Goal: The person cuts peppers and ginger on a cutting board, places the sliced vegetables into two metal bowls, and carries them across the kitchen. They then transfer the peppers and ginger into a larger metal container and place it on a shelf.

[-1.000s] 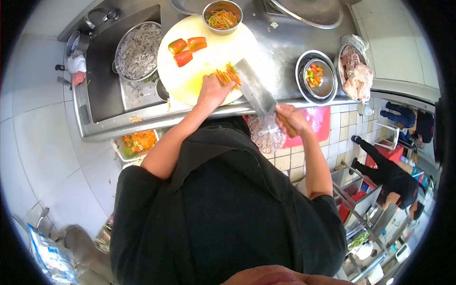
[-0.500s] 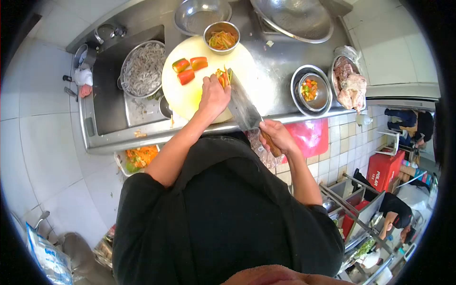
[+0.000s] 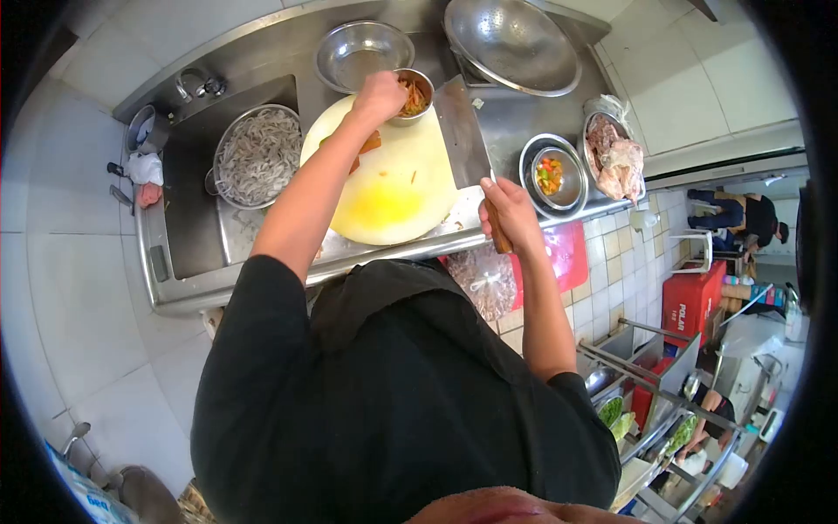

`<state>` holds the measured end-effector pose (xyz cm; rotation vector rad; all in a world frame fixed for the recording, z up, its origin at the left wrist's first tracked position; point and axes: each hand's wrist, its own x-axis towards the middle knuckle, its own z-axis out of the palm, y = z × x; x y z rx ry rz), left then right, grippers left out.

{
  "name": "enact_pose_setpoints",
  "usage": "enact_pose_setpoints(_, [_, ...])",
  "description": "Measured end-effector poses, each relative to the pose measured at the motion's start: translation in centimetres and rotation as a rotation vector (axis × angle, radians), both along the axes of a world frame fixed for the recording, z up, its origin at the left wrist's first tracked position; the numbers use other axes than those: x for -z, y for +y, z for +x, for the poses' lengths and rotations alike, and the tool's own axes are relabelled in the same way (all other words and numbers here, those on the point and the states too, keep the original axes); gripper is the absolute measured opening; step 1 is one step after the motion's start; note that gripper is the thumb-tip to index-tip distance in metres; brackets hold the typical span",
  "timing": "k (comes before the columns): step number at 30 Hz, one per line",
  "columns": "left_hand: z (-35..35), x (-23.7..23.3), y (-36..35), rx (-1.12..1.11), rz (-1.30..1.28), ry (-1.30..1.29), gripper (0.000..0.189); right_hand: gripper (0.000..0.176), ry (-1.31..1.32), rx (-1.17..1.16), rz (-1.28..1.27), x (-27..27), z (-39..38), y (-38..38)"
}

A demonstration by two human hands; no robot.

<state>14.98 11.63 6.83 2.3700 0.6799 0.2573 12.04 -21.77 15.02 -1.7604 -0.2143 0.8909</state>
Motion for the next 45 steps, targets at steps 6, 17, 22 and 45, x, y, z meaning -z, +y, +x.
enact_pose_setpoints(6, [-9.0,1.0,-8.4,0.127,-0.204,0.320,0.034,0.026,0.059,0.146,0.070,3.8,-3.2,-4.8])
enact_pose_setpoints(17, [-8.9,5.2,-9.0,0.176,0.044,0.174,0.025,0.025,0.122,0.124,-0.100,9.1,-7.0,-5.8])
enact_pose_setpoints(22, [-5.5,-2.5,-2.3,0.067,0.125,0.152,0.032,0.022,0.150,0.141,-0.086,9.9,-7.7,-5.6])
enact_pose_setpoints(45, [-22.2,-3.1,-0.7,-0.414,-0.148,-0.630,0.050,0.042,-0.708,-0.728,-0.265,9.4,-7.6,1.9])
